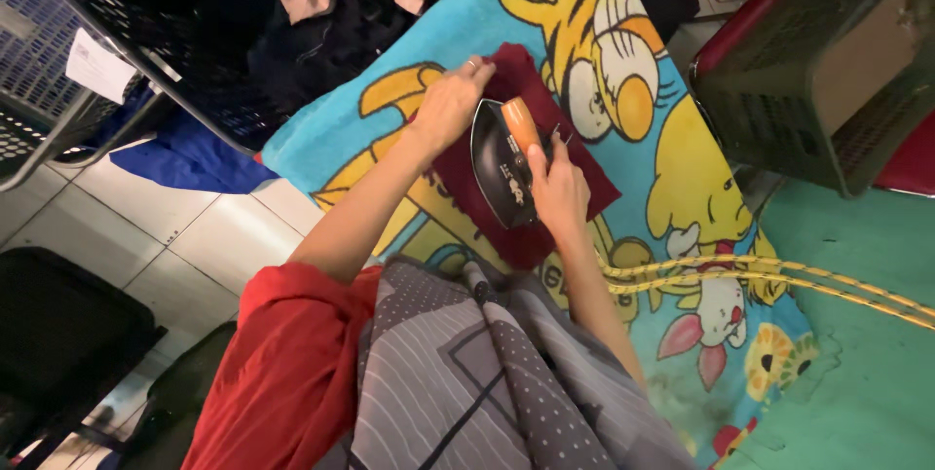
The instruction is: The person irons a shirt on an ironing board, smoothing it out by hand and then folding the shirt into a square.
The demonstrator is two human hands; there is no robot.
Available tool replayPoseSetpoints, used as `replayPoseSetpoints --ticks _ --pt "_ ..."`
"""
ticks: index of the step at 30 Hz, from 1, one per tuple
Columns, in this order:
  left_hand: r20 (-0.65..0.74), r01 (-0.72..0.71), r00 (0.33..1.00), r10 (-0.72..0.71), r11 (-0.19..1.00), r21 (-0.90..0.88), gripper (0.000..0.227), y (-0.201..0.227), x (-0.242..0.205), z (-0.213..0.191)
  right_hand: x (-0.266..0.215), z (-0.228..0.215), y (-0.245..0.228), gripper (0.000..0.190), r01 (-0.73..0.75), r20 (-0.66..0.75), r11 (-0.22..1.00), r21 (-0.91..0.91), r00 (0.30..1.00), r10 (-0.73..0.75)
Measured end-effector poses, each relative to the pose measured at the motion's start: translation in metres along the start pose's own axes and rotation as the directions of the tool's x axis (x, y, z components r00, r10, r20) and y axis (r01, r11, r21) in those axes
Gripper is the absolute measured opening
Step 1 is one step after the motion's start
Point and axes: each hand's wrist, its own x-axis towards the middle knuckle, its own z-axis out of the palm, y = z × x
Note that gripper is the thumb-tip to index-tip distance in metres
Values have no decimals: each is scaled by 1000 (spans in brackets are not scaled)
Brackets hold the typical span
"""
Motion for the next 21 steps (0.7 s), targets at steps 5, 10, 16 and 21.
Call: replayPoseSetpoints --ticks 5,10,16,21 --pt "-122 74 990 -74 997 -2 31 -3 3 -65 17 15 -21 52 57 51 998 -27 997 -55" --pt "-180 178 968 -173 984 10 26 -12 -8 -102 19 26 -45 50 13 9 998 -67 1000 -13" --pt "-215 151 964 -157 988 -46 21 -8 -2 -108 2 13 -26 46 21 161 994 -103 987 -4" --pt "-292 181 935 -201 979 -93 19 -11 -12 -138 -94 -8 48 57 -315 51 902 296 948 315"
